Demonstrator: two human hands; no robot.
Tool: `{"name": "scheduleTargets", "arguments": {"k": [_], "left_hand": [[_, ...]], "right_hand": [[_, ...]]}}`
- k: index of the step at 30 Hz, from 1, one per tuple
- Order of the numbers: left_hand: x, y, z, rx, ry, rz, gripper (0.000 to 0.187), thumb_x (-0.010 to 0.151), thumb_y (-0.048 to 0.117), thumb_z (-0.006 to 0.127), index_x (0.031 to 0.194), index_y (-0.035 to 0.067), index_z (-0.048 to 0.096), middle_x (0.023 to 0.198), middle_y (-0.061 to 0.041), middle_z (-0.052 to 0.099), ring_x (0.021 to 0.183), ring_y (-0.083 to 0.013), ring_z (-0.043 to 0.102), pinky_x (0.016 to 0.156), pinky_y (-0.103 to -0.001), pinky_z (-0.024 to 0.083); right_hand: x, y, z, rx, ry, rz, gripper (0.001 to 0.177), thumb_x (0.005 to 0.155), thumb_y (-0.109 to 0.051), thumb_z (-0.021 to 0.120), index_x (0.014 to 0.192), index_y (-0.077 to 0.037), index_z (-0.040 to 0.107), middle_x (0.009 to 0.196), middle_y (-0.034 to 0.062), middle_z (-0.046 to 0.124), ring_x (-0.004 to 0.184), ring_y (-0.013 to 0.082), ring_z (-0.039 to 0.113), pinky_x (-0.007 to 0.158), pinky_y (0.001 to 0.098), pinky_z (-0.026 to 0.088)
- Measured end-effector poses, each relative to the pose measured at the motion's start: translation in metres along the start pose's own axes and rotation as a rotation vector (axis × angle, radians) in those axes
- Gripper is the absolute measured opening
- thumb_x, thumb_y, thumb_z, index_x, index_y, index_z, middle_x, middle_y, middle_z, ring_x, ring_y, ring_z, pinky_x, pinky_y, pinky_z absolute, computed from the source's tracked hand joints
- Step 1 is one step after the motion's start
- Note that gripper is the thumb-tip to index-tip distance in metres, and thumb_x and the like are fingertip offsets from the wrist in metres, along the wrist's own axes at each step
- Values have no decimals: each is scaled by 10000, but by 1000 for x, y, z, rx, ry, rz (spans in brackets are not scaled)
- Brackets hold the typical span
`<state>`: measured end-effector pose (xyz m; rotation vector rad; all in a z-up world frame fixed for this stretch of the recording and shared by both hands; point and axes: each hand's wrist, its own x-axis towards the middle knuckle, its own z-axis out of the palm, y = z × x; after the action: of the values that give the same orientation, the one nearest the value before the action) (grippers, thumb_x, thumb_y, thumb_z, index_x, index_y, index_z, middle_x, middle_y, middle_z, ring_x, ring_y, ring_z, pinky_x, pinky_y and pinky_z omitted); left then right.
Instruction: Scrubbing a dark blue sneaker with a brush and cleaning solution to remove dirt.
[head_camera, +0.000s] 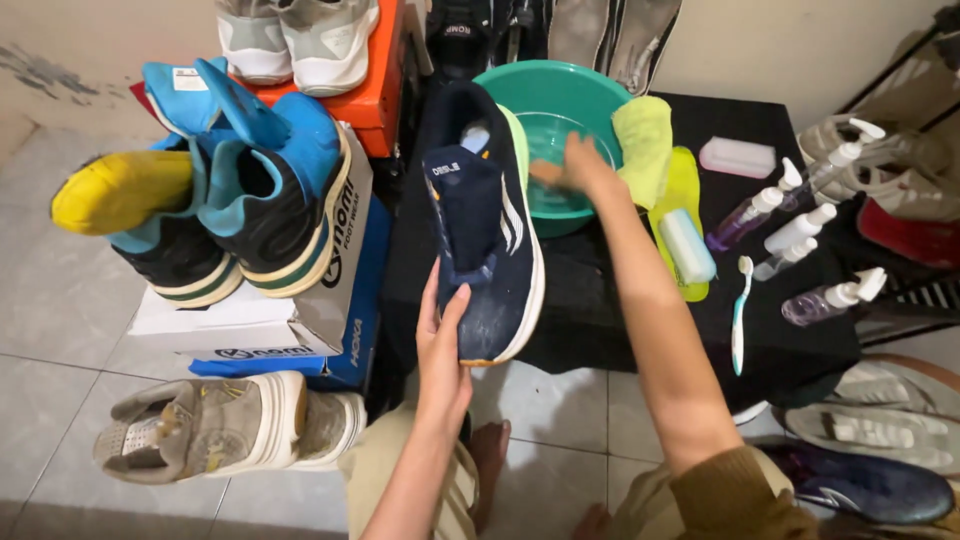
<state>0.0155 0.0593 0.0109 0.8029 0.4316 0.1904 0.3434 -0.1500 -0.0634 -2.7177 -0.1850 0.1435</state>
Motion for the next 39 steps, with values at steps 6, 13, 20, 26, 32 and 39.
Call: {"name": "scheduleTargets", "arguments": {"k": [6, 13, 20, 26, 32, 39], "left_hand": [[2, -6, -5, -15, -8, -80, 625, 884, 112, 682, 1488, 136, 524, 1310, -236, 633, 1115, -355, 663, 838, -438, 598], [3, -9, -8, -30, -18, -145, 602, 891, 137, 673, 1477, 141, 536, 1287, -252, 648, 1101, -350, 672, 842, -442, 593], [3, -2, -8, 4, 2, -186, 585, 905, 169, 660, 1477, 162, 538, 1291, -237, 658, 1116, -318, 671, 874, -423, 581], [-1, 2, -5, 13, 8, -205, 569, 909, 187, 658, 1468, 184, 550, 1271, -213, 677, 1105, -294, 680, 869, -404, 582], [-3, 5, -4, 5, 10, -216, 578, 907, 187, 655, 1474, 174, 544, 1297, -200, 664, 1133, -286, 665, 892, -403, 573], [-17, 25, 10, 42, -35, -279, 635, 876, 202, 535, 1500, 94, 494, 1484, -114, 571, 1297, -211, 552, 1004, -282, 428]], "right_hand": [[-2, -6, 7, -219, -205, 145, 614, 774, -438, 812, 1180, 12, 715, 1267, 300, 682, 1209, 462, 648, 981, 608, 522], [55, 43, 43, -262, -111, 153, 497, 747, -376, 831, 1137, -74, 772, 1182, 269, 725, 1146, 453, 682, 904, 604, 556], [30, 19, 29, -223, -170, 114, 652, 860, -238, 759, 1438, -22, 549, 1347, 334, 622, 1273, 512, 582, 1014, 656, 477], [21, 12, 24, -256, -140, 116, 672, 837, -190, 818, 1427, -14, 548, 1337, 331, 631, 1270, 511, 586, 1014, 671, 465], [16, 4, 20, -279, 58, 20, 470, 925, -281, 657, 1324, -41, 594, 1197, 288, 704, 1128, 486, 677, 901, 681, 512], [-20, -25, -14, 213, 709, -271, 592, 834, -193, 855, 1194, -26, 415, 1150, 214, 627, 1047, 391, 679, 866, 501, 575]]}}
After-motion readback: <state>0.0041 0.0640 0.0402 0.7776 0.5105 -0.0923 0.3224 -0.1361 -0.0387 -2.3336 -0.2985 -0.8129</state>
